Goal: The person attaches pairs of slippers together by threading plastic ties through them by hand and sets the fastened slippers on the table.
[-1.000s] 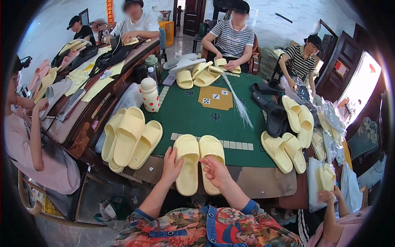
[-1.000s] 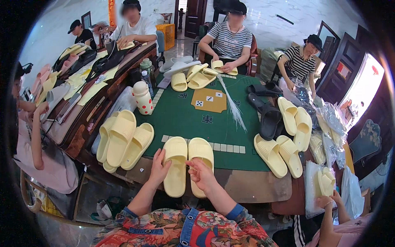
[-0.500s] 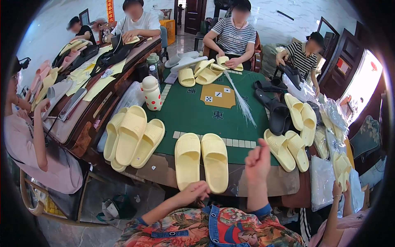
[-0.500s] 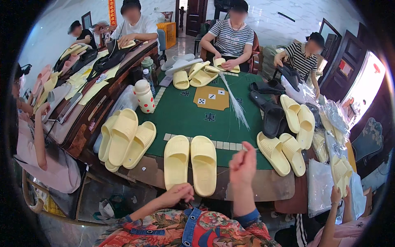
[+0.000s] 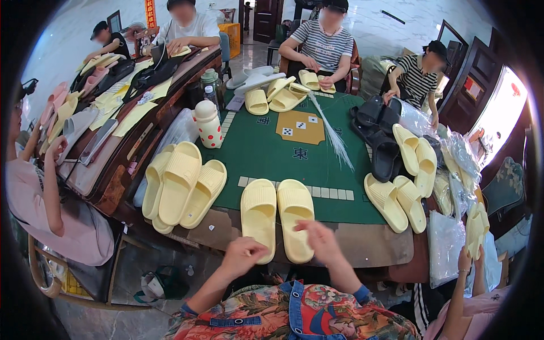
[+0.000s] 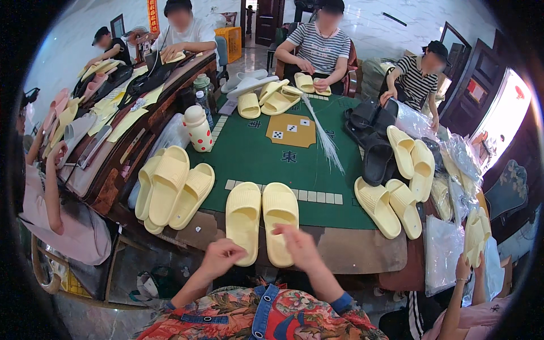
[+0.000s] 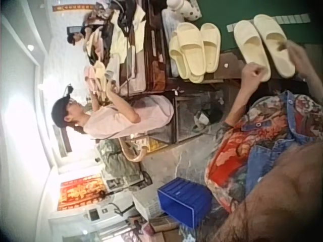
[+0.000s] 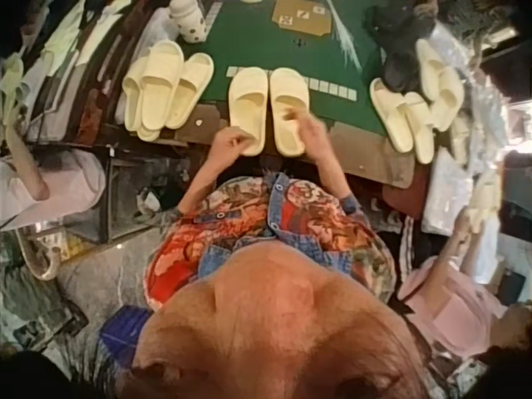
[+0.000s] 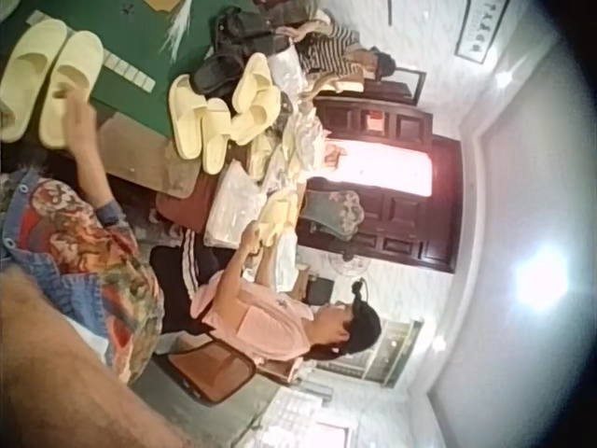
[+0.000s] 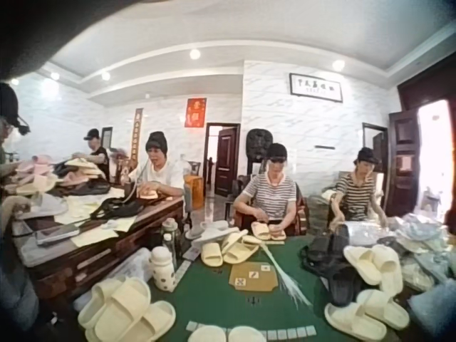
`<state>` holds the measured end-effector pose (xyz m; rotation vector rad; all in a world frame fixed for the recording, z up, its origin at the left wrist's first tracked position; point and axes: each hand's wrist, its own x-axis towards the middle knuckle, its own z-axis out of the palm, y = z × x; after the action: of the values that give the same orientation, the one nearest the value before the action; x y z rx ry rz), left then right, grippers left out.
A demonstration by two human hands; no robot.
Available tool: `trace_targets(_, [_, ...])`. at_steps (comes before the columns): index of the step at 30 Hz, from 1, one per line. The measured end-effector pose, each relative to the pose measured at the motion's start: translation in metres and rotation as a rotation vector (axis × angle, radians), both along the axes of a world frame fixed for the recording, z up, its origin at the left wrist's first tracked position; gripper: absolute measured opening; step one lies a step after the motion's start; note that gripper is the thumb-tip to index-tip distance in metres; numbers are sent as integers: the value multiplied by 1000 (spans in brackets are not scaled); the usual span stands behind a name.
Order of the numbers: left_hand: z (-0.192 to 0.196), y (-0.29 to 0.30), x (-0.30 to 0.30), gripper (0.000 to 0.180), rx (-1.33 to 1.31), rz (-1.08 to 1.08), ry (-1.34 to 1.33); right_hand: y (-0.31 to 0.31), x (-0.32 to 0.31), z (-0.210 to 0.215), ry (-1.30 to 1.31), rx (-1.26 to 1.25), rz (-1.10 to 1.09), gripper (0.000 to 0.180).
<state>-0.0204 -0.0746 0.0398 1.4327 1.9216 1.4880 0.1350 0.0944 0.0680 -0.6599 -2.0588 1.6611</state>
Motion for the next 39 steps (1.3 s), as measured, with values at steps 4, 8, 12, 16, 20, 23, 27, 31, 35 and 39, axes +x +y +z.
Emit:
trace_targets(4, [16, 23, 5, 11, 68, -5, 151, -29, -20, -6, -61, 61, 348, 31])
trace_targets(8, [11, 23, -5, 11, 34, 4, 171, -31, -14, -21, -145, -216, 406, 28])
trace_targets(12, [8, 21, -11, 11, -13, 17, 200, -33, -7, -21, -197, -297, 441, 25])
trace_targets(16, [9, 22, -14, 10, -65, 75, 57, -34, -3, -24, -249, -288, 452, 24])
trace_targets(20, [-9, 29, -44, 10, -30, 245, 37, -28, -6, -32, -217, -605, 270, 25])
trace_targets(23, [2, 40, -71, 11, 98, 375, -37, -30, -9, -32, -130, -1099, 123, 20])
trace_targets(27, [3, 73, -107, 16, 74, 343, 125, -29, -25, -27, -102, -1237, 117, 18])
trace_targets(31, [-13, 110, -126, 18, 33, 156, 167, -32, -48, -25, -143, -1276, 44, 16])
trace_targets(35, [-23, 131, -134, 23, -193, 100, 153, -44, -68, -25, -156, -1278, 64, 16])
trace_targets(39, [-56, 143, -146, 24, -371, 150, 328, -46, -117, -49, -82, -1258, -59, 17])
